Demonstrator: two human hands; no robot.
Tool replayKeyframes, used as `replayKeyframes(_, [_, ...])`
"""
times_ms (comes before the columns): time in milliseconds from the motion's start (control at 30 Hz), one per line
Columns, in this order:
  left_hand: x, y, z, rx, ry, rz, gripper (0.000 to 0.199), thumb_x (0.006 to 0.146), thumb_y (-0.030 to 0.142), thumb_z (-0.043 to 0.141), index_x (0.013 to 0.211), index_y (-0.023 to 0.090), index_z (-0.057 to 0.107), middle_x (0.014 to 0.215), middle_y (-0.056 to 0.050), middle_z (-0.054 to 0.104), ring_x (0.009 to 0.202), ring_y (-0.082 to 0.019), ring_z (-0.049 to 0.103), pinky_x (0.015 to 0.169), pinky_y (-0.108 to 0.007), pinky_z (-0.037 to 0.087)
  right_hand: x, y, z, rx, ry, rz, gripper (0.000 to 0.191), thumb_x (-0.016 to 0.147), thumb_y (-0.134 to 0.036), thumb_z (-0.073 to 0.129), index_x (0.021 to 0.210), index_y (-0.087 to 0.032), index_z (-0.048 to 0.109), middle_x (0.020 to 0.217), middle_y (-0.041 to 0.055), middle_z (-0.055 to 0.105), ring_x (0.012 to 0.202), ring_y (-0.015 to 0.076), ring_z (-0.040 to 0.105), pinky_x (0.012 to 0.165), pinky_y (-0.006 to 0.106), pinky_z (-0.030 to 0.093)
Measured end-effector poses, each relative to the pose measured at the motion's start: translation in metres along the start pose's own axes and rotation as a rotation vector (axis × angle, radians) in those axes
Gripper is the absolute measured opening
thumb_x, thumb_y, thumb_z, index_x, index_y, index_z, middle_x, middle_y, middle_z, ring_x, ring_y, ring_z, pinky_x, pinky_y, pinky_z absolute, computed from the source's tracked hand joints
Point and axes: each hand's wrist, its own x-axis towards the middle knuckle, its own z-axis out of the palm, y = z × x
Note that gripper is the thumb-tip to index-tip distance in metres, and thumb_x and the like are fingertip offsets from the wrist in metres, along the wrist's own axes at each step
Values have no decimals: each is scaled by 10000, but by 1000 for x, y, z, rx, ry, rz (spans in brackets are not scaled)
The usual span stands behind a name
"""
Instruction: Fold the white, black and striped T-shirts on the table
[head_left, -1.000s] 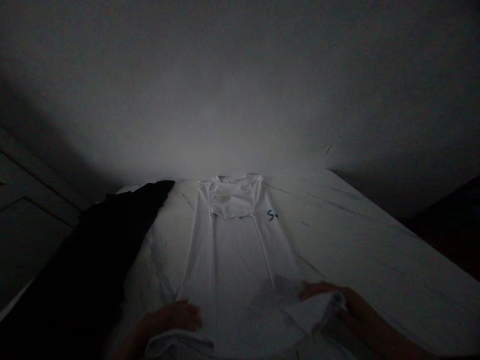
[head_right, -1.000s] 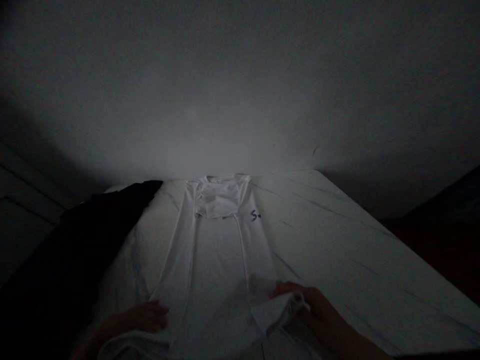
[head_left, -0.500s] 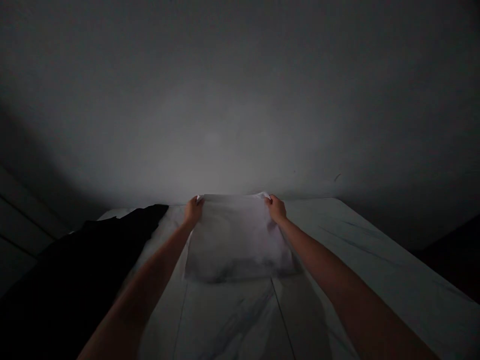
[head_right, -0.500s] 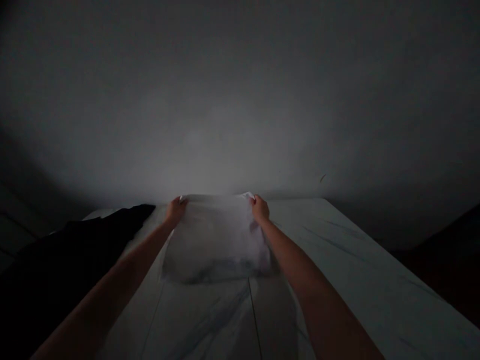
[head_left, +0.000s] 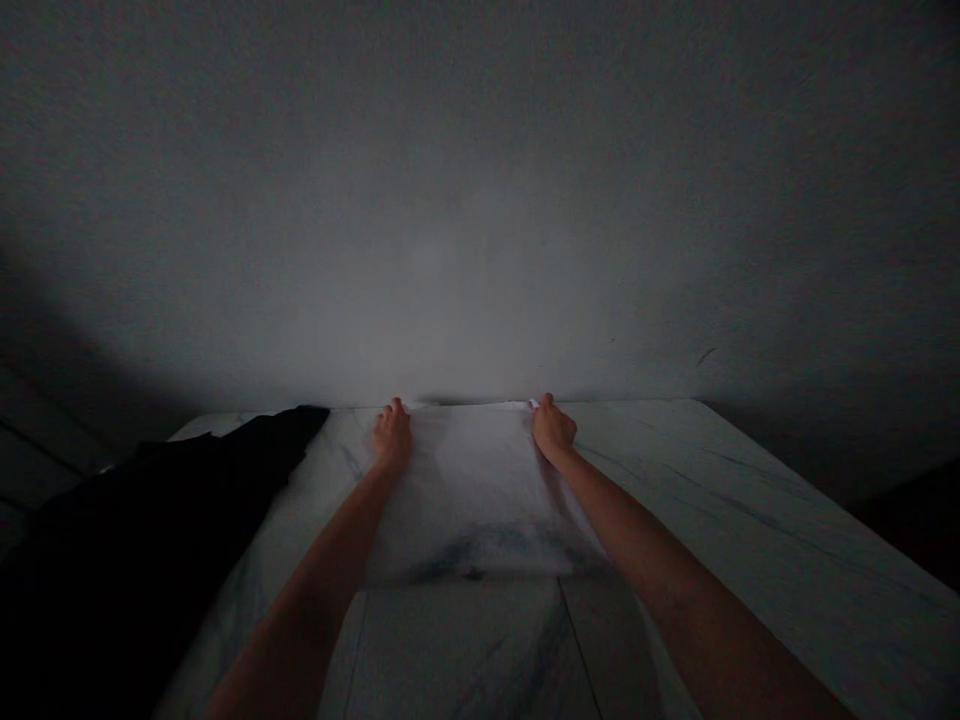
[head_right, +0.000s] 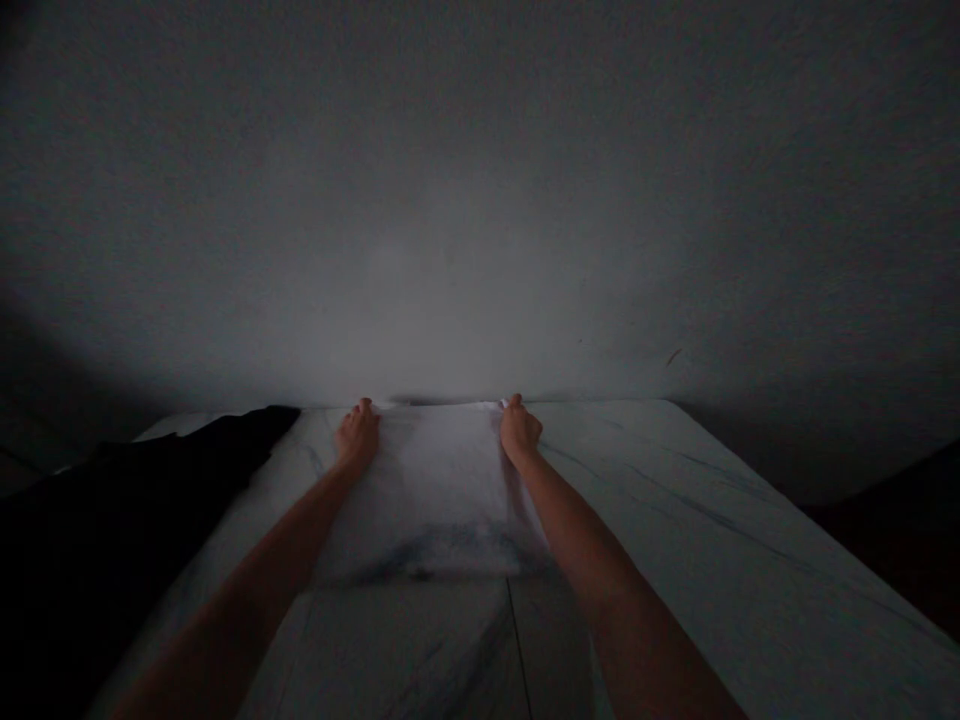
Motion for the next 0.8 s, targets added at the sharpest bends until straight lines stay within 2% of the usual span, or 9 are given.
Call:
replayKeyframes(100, [-10, 8, -13, 127, 63, 91, 344, 949, 175, 408, 1254, 111, 554, 1212, -197, 605, 1137, -323, 564, 913, -415, 459, -12, -11, -15, -26, 44, -44, 389, 979, -125, 274, 1257, -107, 547, 1229, 221, 629, 1098, 261, 624, 854, 344, 463])
replayKeyframes(167, [-31, 16, -18, 141, 79, 189, 348, 949, 230, 446, 1255, 123, 570, 1277, -196, 582, 1192, -339, 532, 989, -467, 419, -32, -20, -21, -33, 65, -174, 367, 979, -170, 332, 1254, -128, 572, 1338, 214, 564, 1195, 276, 561, 945, 376, 428])
replayKeyframes(300, [-101, 31, -13, 82, -17, 447, 471, 967, 376, 433, 1384, 168, 506, 1473, -163, 471, 1329, -346, 446, 1084, -533, 350, -100, -27, -16, -18, 5, -497, 426, 987, -360, 420, 1336, -157, 553, 1483, 174, 461, 1334, 293, 446, 1055, 427, 369])
replayKeyframes(433, [-162, 18, -6, 78, -93, 606, 513, 992, 396, 362, 1469, 214, 419, 1575, -118, 349, 1445, -334, 308, 1130, -559, 295, -167, -11, -5, 5, -82, -592, 546, 1004, -427, 382, 1469, -145, 430, 1558, 169, 361, 1433, 290, 328, 1147, 471, 255])
replayKeyframes(533, [-182, -10, -13, 68, -104, 588, 542, 985, 420, 397, 1480, 199, 401, 1576, -124, 345, 1454, -310, 303, 1152, -504, 287, -196, 17, -9, 15, -101, -581, 571, 998, -446, 397, 1498, -172, 391, 1588, 153, 305, 1466, 288, 264, 1172, 496, 199])
replayKeyframes(600, [-189, -31, -23, 54, -89, 524, 563, 961, 438, 460, 1462, 183, 425, 1552, -151, 380, 1439, -315, 331, 1149, -471, 298, -205, 40, -15, 26, -81, -554, 537, 994, -414, 412, 1480, -186, 416, 1576, 143, 336, 1460, 275, 283, 1176, 500, 190])
replayKeyframes(667, [-193, -51, -36, 51, -43, 397, 570, 935, 446, 510, 1417, 146, 466, 1496, -197, 439, 1392, -338, 393, 1112, -464, 339, -209, 65, -23, 49, -29, -481, 503, 978, -375, 449, 1432, -160, 464, 1524, 171, 416, 1417, 278, 364, 1155, 482, 248])
replayKeyframes(733, [-196, -67, -49, 40, 12, 237, 532, 921, 447, 529, 1339, 119, 514, 1388, -224, 527, 1293, -353, 484, 1035, -464, 399, -207, 86, -31, 84, 26, -350, 456, 941, -353, 520, 1337, -127, 533, 1403, 213, 533, 1309, 306, 489, 1076, 464, 360])
replayKeyframes(800, [-195, -74, -60, -24, 8, 105, 433, 917, 402, 538, 1253, 130, 541, 1196, -186, 640, 1155, -324, 572, 949, -433, 441, -203, 99, -38, 171, 32, -235, 380, 888, -307, 591, 1219, -120, 585, 1240, 211, 631, 1155, 300, 595, 971, 420, 446])
